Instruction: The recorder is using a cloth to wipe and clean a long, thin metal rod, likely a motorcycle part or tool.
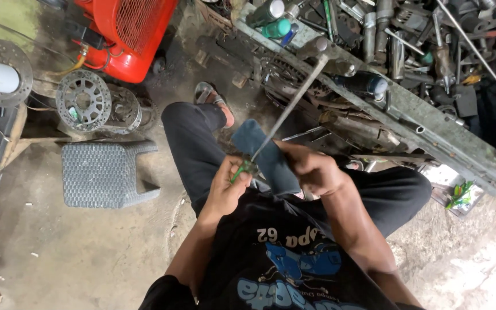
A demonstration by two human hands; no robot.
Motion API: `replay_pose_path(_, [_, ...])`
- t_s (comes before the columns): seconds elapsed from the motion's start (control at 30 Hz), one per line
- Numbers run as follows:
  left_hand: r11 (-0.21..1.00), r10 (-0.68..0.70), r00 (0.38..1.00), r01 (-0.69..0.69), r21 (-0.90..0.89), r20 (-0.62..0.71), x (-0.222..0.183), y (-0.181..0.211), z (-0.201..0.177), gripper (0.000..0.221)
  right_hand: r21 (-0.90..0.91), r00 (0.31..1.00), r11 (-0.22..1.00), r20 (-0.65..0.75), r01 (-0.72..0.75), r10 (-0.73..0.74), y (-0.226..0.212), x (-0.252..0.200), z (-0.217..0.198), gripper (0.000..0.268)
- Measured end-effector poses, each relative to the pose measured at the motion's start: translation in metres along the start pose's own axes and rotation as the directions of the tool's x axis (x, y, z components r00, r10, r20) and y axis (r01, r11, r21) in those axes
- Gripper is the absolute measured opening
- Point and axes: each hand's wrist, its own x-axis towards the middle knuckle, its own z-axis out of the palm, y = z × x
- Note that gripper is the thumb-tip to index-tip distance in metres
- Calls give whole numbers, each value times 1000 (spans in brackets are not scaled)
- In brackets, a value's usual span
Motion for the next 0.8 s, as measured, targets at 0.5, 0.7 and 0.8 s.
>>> replay_pose_path(0.5, [697, 213, 974, -211, 685, 83, 8, 43, 33, 29, -822, 848, 561, -221, 104, -481, 54, 22, -19, 39])
replay_pose_path(0.7, [671, 120, 992, -58, 740, -30, -1, 27, 49, 39, -830, 742, 541, -279, 133, -609, 75, 26, -31, 34])
replay_pose_path(0.8, [848, 223, 971, -234, 475, 82, -3, 53, 53, 32, -843, 790, 497, -158, 205, -593, 63, 31, -11, 31])
